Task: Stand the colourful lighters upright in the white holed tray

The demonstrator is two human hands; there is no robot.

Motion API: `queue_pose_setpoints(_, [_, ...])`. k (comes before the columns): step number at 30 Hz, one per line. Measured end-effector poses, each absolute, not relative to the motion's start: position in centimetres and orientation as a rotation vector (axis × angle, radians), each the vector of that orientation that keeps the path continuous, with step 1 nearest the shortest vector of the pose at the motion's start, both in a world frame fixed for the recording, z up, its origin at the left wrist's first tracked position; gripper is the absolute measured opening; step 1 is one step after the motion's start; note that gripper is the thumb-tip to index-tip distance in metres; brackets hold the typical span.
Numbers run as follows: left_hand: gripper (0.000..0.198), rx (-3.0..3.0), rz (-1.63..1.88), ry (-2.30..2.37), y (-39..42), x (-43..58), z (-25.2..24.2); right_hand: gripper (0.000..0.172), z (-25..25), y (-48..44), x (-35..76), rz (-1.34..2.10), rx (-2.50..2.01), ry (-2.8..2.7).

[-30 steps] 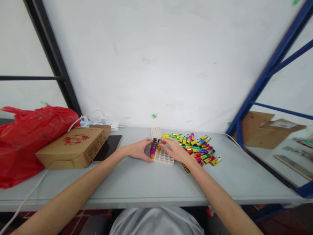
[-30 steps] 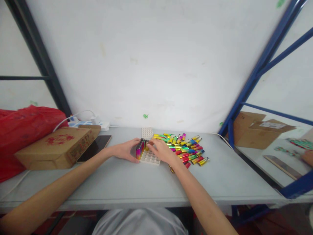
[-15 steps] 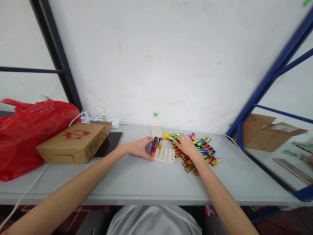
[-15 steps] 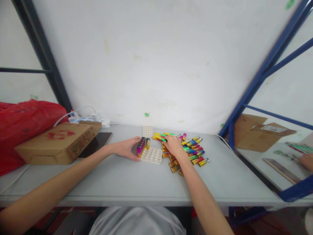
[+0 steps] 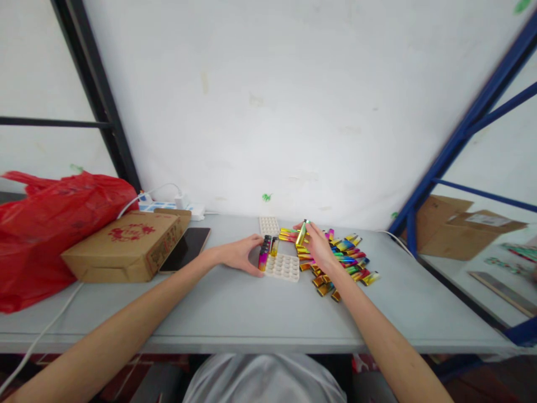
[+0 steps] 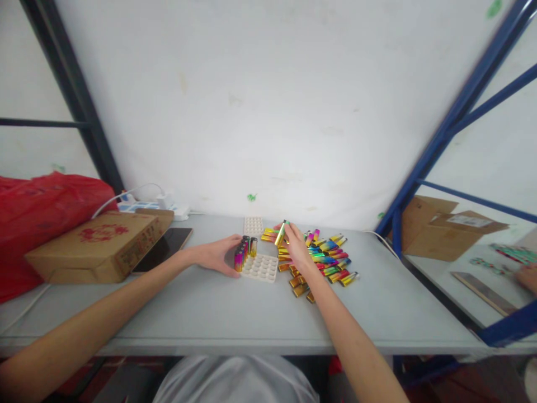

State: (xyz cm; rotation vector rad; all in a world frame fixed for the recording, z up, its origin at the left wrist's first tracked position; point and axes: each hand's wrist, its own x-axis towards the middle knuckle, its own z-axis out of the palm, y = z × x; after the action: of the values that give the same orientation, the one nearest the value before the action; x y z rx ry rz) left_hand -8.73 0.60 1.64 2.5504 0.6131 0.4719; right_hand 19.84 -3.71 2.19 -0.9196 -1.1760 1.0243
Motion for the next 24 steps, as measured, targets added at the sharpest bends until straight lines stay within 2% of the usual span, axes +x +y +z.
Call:
queue_pose_setpoints(3, [0.094,2.528,0.405,0.639,0.4,-8.7,1.9,0.052,2.7,-4.6,19.2,1.294,-0.803,-1.133])
queue_pose_setpoints(6, [0.093,2.52,0.411,0.618,0.3,-8.7,2.0,0.053,2.7,-5.1,18.9,1.332,-0.885,-1.219])
queue_pose_setpoints(8, [0.094,2.513,0.413,0.611,0.3,-8.7,2.1,0.055,2.5,-5.3,18.7,1.116,-1.016,-1.325])
queue_pose_setpoints(11, [0.096,2.505,0.409,0.63,0.3,-8.6,2.1,0.059,2.3,-5.7,18.4,0.56,-1.151,-1.532])
queue_pose_setpoints(13, [0.095,2.507,0.412,0.64,0.3,-8.5,2.1,0.056,2.2,-5.9,18.1,0.308,-1.186,-1.644])
queue_pose_setpoints(24, [0.087,2.521,0.437,0.657,0.5,-8.5,1.8,0.036,1.2,-5.3,17.9,0.151,-1.27,-1.777])
